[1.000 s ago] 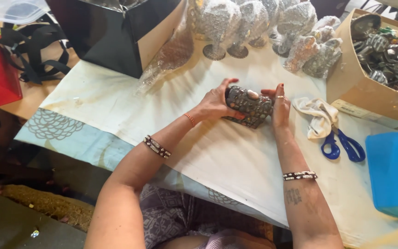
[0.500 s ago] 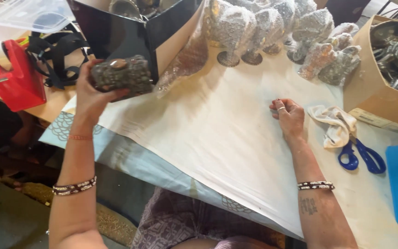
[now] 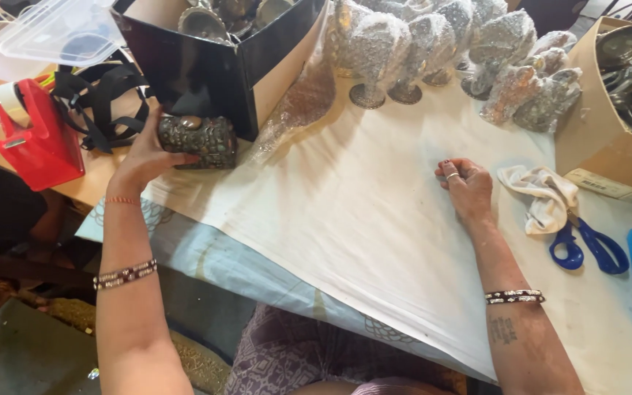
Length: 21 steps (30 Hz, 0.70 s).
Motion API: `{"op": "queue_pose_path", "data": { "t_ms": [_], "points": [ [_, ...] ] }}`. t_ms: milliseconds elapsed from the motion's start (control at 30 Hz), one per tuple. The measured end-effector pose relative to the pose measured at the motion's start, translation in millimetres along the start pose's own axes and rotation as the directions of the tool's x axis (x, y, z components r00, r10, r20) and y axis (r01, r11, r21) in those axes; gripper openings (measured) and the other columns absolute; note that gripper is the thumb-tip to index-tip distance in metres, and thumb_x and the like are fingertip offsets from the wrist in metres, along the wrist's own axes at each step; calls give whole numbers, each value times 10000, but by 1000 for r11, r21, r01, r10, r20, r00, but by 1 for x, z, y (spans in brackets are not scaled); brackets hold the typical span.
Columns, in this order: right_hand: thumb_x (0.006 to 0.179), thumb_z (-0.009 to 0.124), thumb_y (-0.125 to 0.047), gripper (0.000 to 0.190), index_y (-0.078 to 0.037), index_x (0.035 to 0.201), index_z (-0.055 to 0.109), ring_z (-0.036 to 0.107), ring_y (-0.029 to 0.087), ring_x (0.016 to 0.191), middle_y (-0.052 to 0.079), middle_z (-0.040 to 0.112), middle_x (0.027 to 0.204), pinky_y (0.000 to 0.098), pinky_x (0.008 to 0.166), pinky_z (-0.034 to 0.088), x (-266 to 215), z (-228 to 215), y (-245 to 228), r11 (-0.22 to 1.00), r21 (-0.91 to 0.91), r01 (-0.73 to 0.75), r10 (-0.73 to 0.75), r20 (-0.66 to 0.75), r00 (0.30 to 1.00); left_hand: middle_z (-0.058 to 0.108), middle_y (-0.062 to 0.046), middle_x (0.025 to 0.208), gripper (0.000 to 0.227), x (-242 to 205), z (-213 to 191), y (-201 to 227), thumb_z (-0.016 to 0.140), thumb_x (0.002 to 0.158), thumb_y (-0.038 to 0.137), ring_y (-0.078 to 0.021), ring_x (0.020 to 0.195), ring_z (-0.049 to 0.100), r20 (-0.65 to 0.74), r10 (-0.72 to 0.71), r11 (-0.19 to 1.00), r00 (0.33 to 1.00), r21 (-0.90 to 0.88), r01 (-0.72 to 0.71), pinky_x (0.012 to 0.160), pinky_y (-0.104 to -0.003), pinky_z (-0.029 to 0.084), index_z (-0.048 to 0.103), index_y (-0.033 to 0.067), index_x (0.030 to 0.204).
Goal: The person cleans and wraps several small figurines and decorative items on a table. They use a cloth to wipe a small turtle statue and then wrap it and other items in bubble wrap.
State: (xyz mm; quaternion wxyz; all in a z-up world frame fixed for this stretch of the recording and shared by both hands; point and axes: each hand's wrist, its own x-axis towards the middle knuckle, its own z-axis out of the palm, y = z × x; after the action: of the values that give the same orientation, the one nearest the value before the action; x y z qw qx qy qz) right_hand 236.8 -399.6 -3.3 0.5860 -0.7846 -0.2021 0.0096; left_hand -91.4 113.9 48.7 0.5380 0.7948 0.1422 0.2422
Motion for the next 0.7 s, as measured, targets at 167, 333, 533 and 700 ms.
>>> {"op": "queue_pose_path", "data": {
  "t_ms": [167, 333, 533, 700],
  "points": [
    [1029, 634, -164, 200, 12, 1053, 723, 712, 103, 808, 73, 761, 929, 240, 700, 588, 0, -1, 4, 999, -21, 28, -28, -11, 1000, 410, -228, 1577, 1239, -38, 51, 129, 991, 615, 441, -419, 1448, 390, -228, 47, 198, 973, 956, 215, 1062, -533, 381, 270, -3, 1520],
    [1015, 633, -176, 205, -6, 1047, 745, 710, 93, 773, 55, 771, 898, 246, 681, 582, -2, 0, -4, 994, -102, 42, -45, -27, 999, 465, -197, 1522, 992, -34, 145, 202, 886, 748, 330, -349, 1412, 449, 371, 276, 562, 887, 686, -462, 1185, -427, 350, 356, 35, 1534],
    [1003, 644, -203, 215, -27, 1045, 759, 706, 101, 754, 54, 781, 874, 257, 690, 565, -3, -1, -4, 987, -156, 24, -29, -28, 999, 466, -144, 1523, 796, 16, 322, 164, 693, 889, 380, -313, 1403, 445, 860, 107, 687, 500, 299, -662, 1135, -464, 367, 341, 94, 1543],
    [984, 690, -211, 200, -40, 1055, 768, 743, 170, 794, 116, 782, 901, 317, 743, 570, -1, -2, 3, 933, -316, 171, -205, -76, 976, 435, -194, 1520, 762, 27, 440, 90, 621, 906, 395, -337, 1444, 375, 711, 143, 597, 689, 493, -633, 1108, -618, 311, 360, 8, 1508]
  ]
}}
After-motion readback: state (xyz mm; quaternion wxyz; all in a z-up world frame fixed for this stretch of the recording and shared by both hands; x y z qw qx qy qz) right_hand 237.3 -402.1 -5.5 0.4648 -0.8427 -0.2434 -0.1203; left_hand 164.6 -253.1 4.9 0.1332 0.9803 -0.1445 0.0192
